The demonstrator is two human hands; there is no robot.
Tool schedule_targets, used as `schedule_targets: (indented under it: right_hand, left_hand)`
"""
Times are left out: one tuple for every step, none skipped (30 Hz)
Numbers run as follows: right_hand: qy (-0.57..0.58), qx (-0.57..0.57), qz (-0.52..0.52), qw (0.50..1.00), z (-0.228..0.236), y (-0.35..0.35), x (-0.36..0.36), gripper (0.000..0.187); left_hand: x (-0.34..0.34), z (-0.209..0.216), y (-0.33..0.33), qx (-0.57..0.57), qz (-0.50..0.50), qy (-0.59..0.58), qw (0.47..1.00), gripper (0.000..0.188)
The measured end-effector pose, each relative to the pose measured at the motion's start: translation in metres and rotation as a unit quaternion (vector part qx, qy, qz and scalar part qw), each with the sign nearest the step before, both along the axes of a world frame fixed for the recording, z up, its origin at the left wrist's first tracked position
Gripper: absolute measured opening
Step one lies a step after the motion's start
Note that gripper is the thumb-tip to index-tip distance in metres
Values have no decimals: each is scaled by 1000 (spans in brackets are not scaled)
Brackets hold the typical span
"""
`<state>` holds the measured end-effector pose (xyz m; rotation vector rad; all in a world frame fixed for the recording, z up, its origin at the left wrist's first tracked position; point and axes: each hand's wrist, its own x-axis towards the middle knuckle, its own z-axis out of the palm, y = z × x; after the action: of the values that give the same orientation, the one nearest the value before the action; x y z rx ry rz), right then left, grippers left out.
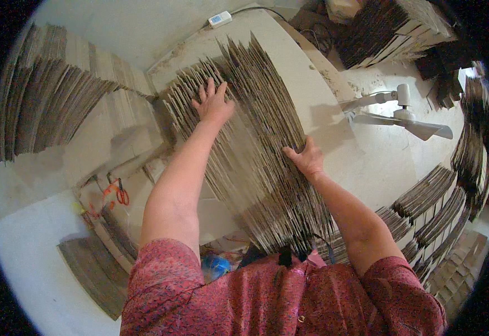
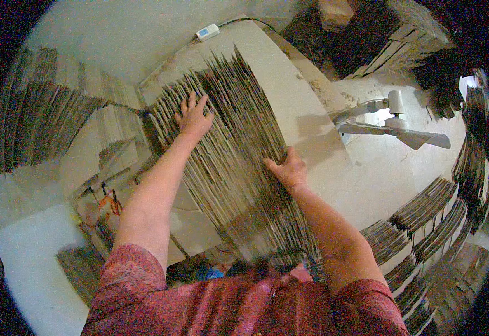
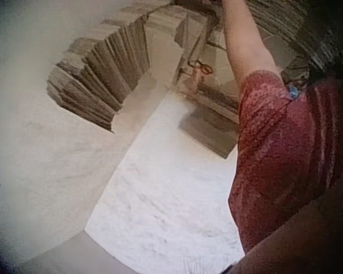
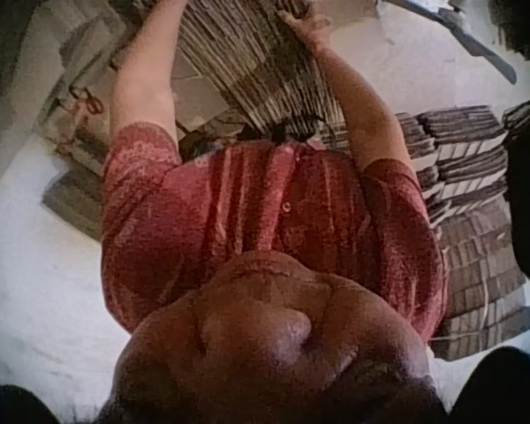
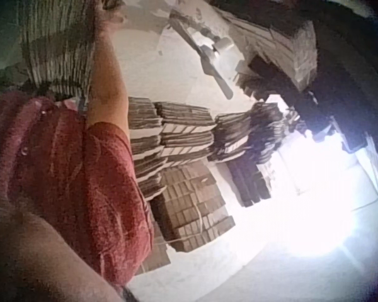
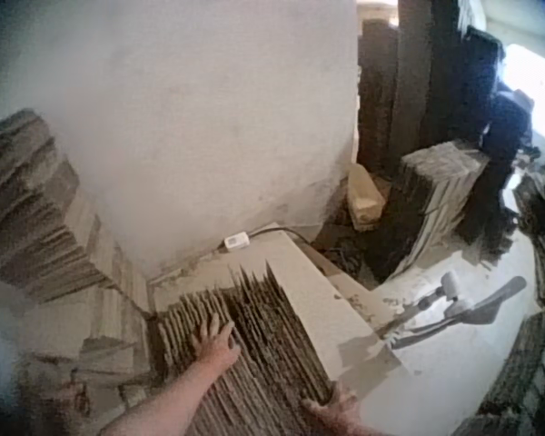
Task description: The person gathers corrugated cardboard sheets from the floor, stacks them on a table, and aligns the edges. They then wrap and tie the stack with white plastic straps to form a bundle.
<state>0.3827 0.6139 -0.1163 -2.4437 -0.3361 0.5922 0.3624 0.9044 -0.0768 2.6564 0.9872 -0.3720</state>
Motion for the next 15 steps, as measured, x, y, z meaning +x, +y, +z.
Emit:
schedule_targets:
  right_hand:
    - [12,4,-5,1000,4,1,0,66]
    - [25,7,-10,1000,6,1,0,66]
    - [26,-5,-6,1000,5,2,0,66]
    - [28,-17,0,999,3,1,1,66]
    - [30,-30,5,999,3,1,1,66]
    - [31,-24,5,999,2,1,2,66]
    - [33,-19,2,999,4,1,1,67]
    - [34,-14,-1,999,5,1,1,68]
    - [32,-23,-1,999,4,1,0,69]
    - [30,-32,-1,999,4,2,1,70]
    - [29,-40,-1,999,5,2,0,71]
    - [29,-38,-1,999,6,2,0,71]
    - [29,-34,1,999,7,3,1,70]
    - [30,-30,3,999,8,3,1,70]
    - [31,-27,4,999,7,4,1,70]
  left_hand:
    - [-1,-1,0,5,3,-7,1000,58]
    - [1,-3,0,7,14,-21,1000,59]
    - [3,-4,-1,9,26,-36,999,60]
    - [6,-5,-2,11,39,-51,998,61]
    - [9,-10,-3,24,47,-75,996,59]
    - [11,-18,-3,37,56,-99,993,58]
    - [12,-22,-4,49,62,-122,989,58]
    - [12,-25,-4,50,64,-132,988,57]
    - [11,-29,-4,51,67,-142,986,56]
    - [10,-30,-4,52,69,-151,985,55]
    - [10,-31,-4,54,70,-150,985,55]
    - [10,-32,-3,56,72,-148,985,54]
    - [10,-32,-2,59,75,-147,985,54]
    - [8,-35,0,58,73,-148,985,53]
    - [4,-39,4,56,70,-149,985,53]
